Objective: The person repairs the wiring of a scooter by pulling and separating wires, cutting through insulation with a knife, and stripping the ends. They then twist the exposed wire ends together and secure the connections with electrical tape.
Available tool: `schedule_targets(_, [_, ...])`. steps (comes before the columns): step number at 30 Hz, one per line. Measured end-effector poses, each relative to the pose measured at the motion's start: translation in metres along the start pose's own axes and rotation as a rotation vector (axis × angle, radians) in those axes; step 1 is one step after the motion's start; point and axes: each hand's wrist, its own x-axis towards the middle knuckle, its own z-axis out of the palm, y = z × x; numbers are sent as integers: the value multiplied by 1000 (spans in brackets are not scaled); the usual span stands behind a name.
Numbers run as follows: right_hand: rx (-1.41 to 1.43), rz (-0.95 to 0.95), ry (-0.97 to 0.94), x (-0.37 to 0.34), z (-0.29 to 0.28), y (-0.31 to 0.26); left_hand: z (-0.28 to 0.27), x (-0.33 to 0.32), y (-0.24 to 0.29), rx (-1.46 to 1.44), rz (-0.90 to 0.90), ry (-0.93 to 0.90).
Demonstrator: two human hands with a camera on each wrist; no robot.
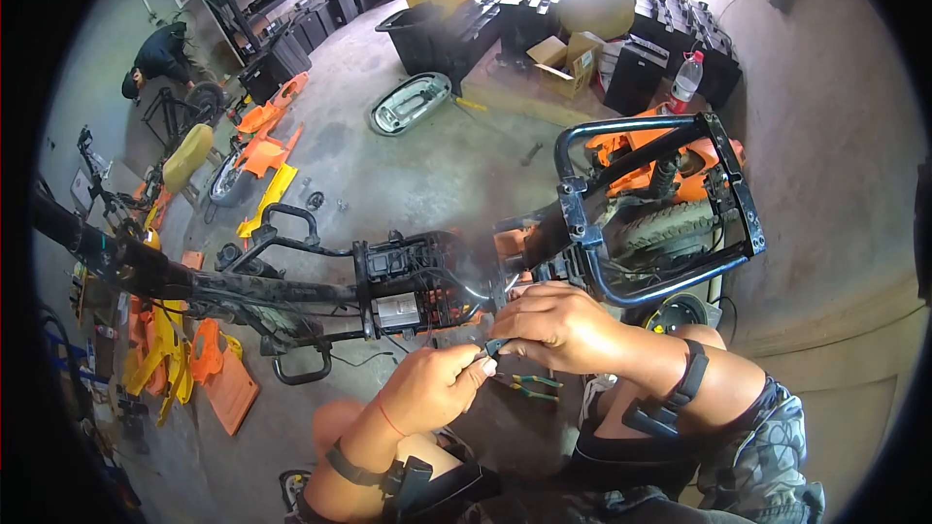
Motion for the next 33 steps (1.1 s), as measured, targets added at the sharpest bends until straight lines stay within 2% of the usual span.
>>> schedule_targets(4, [-3, 2, -60, -1, -1, 0, 3, -1, -6, 64, 28, -9])
schedule_targets(11, [-15, -9, -70, -3, 0, 1, 3, -3, -1, -163, -65, -47])
schedule_targets(17, [25, -101, -39, -4, 3, 6, 2, -3, -3, -189, -110, -119])
schedule_targets(20, [57, -82, -72, -4, 2, 4, 2, -2, -3, -226, -99, -138])
schedule_targets(24, [71, -96, -91, -3, 0, 5, 7, -1, -2, -217, -102, -138])
schedule_targets(27, [26, -132, -177, -4, -2, 7, 11, 2, -4, -185, -73, -146])
schedule_targets(33, [-6, -125, -191, -7, 0, 9, 10, 8, -8, -179, -140, -207])
